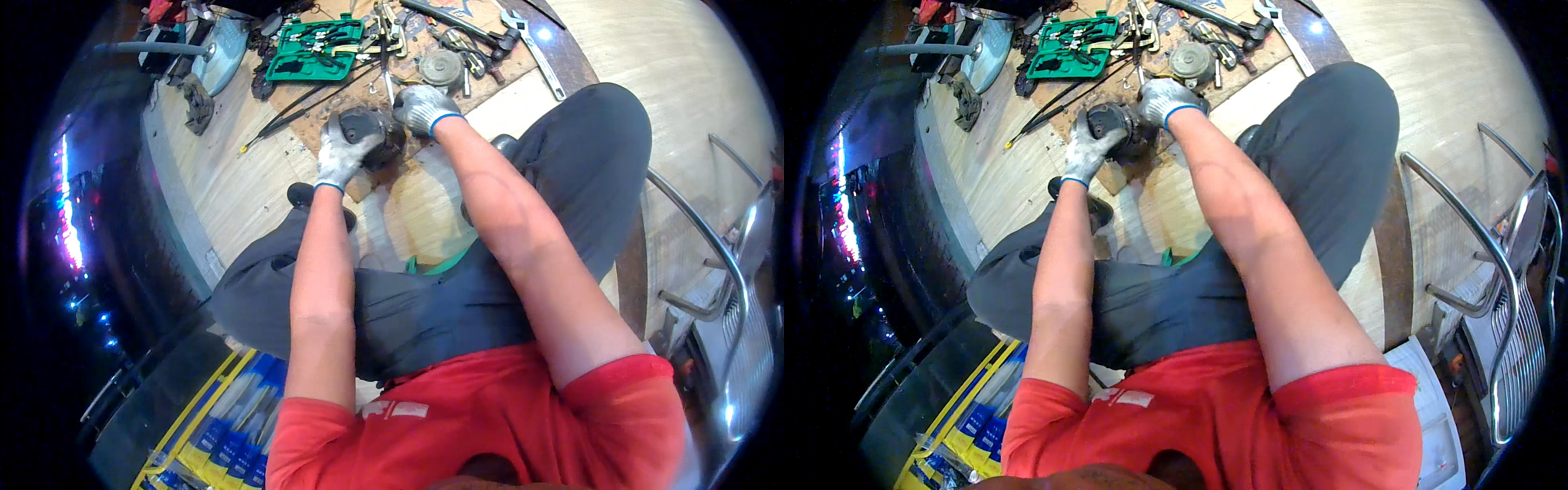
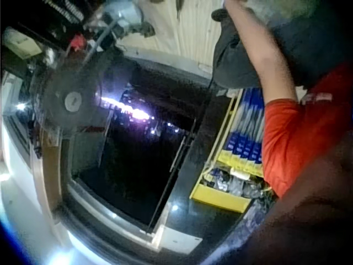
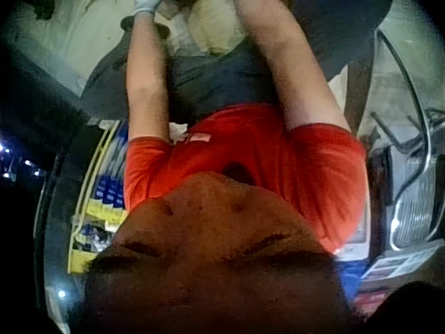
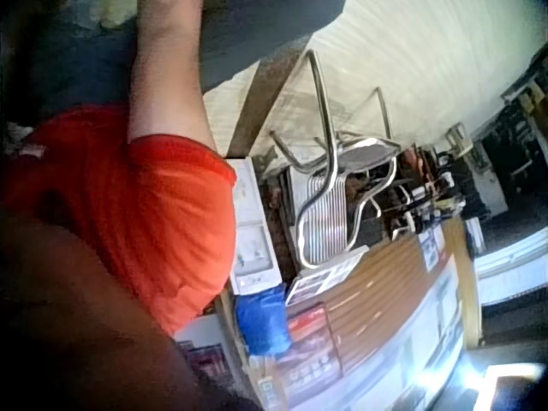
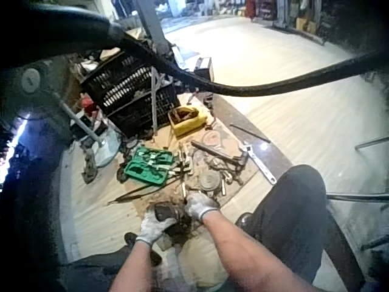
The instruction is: The person sits on a stool and works on a mechanical assembly, likely a clutch or brake drum, using a screwdriver to pry and separate components. They remove a circular metal part and continue to disassemble the unit with the tool.
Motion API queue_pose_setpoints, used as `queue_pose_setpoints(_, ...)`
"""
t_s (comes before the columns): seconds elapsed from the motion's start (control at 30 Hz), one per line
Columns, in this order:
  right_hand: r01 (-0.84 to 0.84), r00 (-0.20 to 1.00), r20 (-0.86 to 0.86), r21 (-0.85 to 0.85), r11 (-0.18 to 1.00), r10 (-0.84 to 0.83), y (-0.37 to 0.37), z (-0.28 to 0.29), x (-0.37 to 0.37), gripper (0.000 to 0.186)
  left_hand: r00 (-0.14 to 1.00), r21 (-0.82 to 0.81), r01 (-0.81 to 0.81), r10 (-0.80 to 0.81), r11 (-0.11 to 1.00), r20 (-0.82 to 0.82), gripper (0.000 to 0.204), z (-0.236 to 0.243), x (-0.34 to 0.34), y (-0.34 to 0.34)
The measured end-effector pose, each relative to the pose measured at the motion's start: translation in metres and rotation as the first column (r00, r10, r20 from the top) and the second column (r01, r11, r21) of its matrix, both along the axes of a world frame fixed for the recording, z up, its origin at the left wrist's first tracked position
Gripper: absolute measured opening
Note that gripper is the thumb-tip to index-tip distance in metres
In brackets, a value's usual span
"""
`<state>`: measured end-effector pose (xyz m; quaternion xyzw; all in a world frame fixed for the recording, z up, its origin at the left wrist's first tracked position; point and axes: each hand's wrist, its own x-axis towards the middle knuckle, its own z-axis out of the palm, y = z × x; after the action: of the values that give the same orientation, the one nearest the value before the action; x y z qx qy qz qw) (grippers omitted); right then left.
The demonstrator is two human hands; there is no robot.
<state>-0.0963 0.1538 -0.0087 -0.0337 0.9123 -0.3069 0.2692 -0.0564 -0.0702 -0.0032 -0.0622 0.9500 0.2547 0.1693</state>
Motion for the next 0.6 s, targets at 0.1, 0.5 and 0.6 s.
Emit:
queue_pose_setpoints(0.1,0.092,0.995,-0.039,-0.003,0.996,-0.092,-0.005,0.005,0.019,0.040,0.999,0.069,-0.033,0.034,0.997,-0.004,0.078,-0.012,-0.009,-0.016)
queue_pose_setpoints(0.5,0.078,0.996,-0.042,-0.131,0.988,-0.084,-0.015,-0.009,0.056,0.050,0.998,0.300,-0.054,0.046,0.952,0.036,0.064,-0.045,-0.024,-0.037)
queue_pose_setpoints(0.6,0.000,0.995,-0.094,-0.164,0.987,-0.016,-0.007,-0.016,0.045,0.050,0.998,0.294,-0.050,0.038,0.955,0.046,0.079,-0.044,-0.028,-0.038)
